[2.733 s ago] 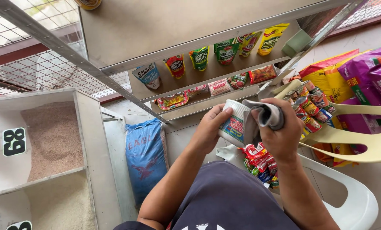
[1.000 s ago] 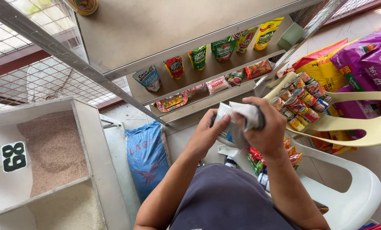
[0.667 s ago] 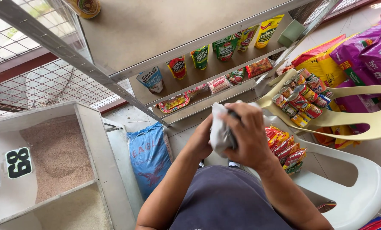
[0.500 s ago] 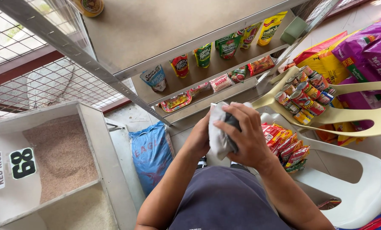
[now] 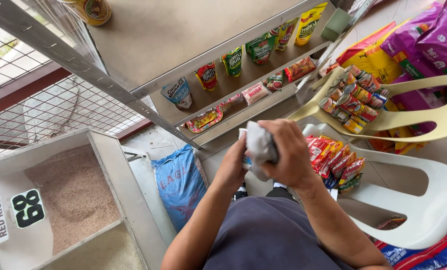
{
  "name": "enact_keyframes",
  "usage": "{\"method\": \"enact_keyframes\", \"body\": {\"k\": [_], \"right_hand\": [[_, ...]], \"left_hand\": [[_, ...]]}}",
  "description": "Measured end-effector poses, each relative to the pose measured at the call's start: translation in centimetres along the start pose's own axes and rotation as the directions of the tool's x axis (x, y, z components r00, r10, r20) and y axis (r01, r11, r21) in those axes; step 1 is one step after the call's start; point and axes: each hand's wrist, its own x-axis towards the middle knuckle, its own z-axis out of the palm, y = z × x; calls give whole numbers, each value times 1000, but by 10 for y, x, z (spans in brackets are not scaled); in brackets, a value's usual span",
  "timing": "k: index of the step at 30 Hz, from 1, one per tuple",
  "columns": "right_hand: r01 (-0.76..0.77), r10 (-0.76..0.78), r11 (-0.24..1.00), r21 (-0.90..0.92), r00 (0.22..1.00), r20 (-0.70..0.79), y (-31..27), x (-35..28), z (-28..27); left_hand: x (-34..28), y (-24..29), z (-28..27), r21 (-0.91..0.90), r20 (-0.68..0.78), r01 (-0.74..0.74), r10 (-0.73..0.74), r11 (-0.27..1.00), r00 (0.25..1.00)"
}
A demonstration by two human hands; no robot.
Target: Wiping down plastic food containers with a cloth in a grocery setting.
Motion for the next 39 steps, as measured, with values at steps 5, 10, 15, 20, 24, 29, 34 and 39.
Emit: {"method": "enact_keyframes", "body": {"k": [5,10,15,20,24,29,34,39], "right_hand": [[41,-41,999,-26,999,16,-11,-7,11],[-194,200,978,81,976,-80,17,-23,15],[-319,320,947,25,938,-135,3,-17,12],[116,-136,982,-148,982,-131,-46,12,2],[-122,133,988,96,984,-117,-1,-17,13],[-609,611,780,145,791,40,4,7,-6],[-197,196,975,102,980,16,-2,-3,-9],[-52,38,949,312,998,50,16,-24,-15]], "left_hand": [[1,2,-10,-53,46,-73,75,996,996],[-10,1,-4,351,75,-186,170,918,983],[-12,-2,-3,336,107,-238,214,911,971],[-4,4,-4,-60,58,-139,143,988,988],[-10,7,0,348,59,-158,146,924,987],[-12,2,5,492,106,-254,232,833,967],[-11,15,9,429,132,-302,272,851,953],[-21,34,5,313,233,-266,198,912,952]]}}
